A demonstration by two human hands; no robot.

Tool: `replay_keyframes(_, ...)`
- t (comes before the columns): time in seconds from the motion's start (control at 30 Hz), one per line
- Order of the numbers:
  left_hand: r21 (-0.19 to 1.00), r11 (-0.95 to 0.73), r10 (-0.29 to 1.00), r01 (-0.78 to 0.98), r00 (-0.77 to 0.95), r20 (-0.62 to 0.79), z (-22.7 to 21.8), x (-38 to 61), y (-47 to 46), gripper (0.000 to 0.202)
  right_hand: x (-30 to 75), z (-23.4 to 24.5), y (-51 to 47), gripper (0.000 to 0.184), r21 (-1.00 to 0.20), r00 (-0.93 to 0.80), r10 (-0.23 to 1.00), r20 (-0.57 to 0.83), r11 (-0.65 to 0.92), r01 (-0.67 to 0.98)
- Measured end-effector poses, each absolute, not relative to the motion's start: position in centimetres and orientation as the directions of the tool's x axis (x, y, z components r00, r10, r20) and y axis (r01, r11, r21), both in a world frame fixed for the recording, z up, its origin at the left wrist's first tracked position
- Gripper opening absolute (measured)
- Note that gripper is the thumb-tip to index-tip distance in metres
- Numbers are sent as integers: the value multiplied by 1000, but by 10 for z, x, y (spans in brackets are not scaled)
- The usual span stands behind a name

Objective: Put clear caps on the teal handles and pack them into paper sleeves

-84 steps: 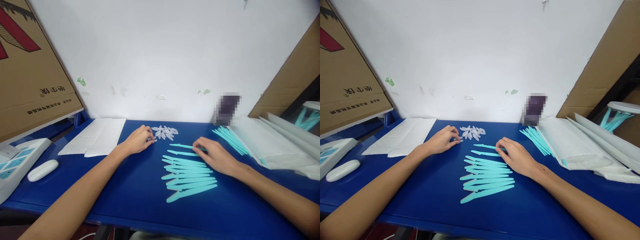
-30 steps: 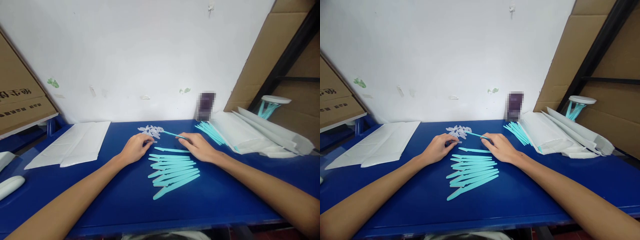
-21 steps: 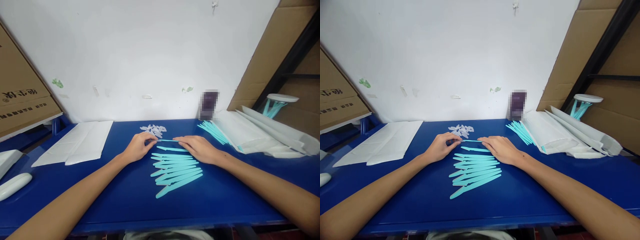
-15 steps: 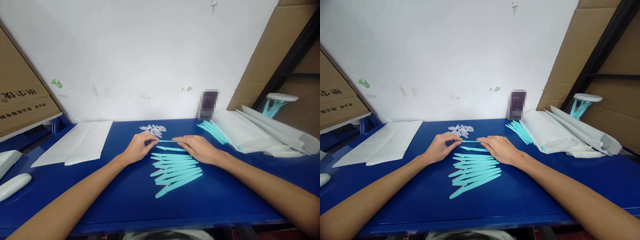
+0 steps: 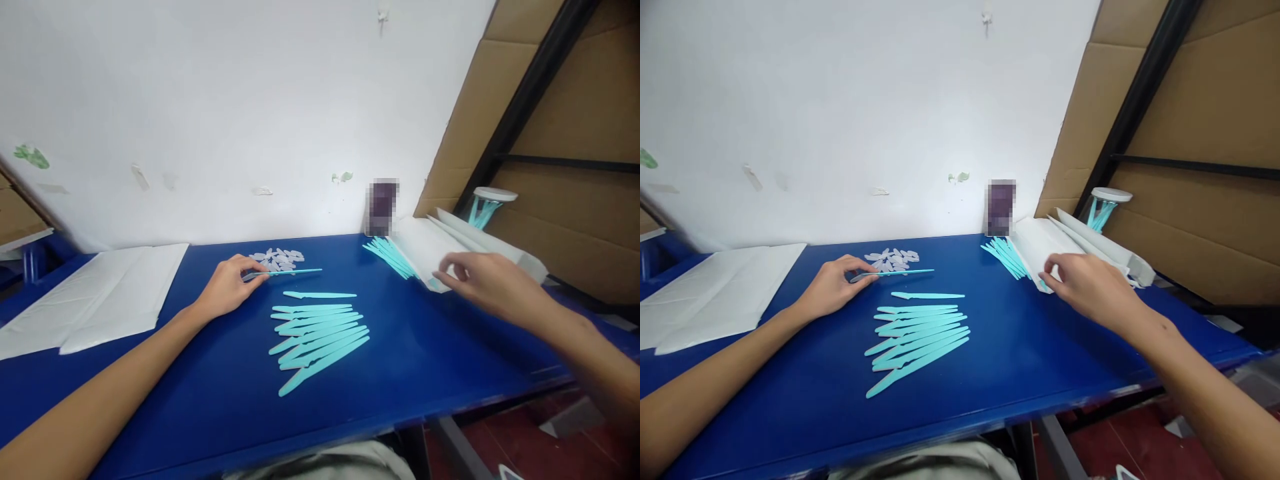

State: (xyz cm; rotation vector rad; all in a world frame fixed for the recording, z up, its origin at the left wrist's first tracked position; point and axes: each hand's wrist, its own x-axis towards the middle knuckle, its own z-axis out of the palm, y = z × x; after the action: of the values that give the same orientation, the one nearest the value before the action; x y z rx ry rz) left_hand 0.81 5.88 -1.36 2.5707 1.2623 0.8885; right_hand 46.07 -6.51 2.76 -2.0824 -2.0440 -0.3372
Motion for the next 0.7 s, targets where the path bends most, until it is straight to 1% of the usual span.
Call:
replay_keyframes(0.07, 355, -646, 755, 676, 496, 428, -15, 8, 61, 35, 481, 8, -75, 38, -1, 74, 940, 332, -78, 997)
replay_keyframes(0.1, 351, -651, 752, 673, 510, 417, -16, 8, 61, 33, 486, -1, -78, 41, 2, 74, 935, 348, -80, 997)
replay_keyframes(0.2, 348, -655, 751, 670, 528, 396, -17, 8, 61, 29, 489, -18, -76, 47, 94, -84, 924, 373, 52, 994)
replay_keyframes(0.27, 354, -653, 753, 669, 523, 400, -17, 8, 60, 28, 489, -21, -72, 50, 153, -181, 918, 354, 134, 979)
replay_keyframes(0.33, 362, -659, 748, 659, 524, 408, -17, 8, 59, 27, 491, -20, -70, 50, 149, -190, 930, 315, 149, 977)
replay_keyframes(0.4, 370, -673, 736, 641, 531, 420, -17, 9, 57, 25, 494, -18, -70, 49, 113, -157, 950, 271, 131, 985)
replay_keyframes(0.47, 374, -685, 726, 625, 537, 430, -16, 10, 56, 24, 497, -16, -71, 47, 101, -110, 969, 223, 89, 991)
replay_keyframes(0.7, 371, -709, 704, 600, 573, 419, -16, 11, 56, 22, 482, -9, -60, 42, 255, 135, 986, 101, -157, 954)
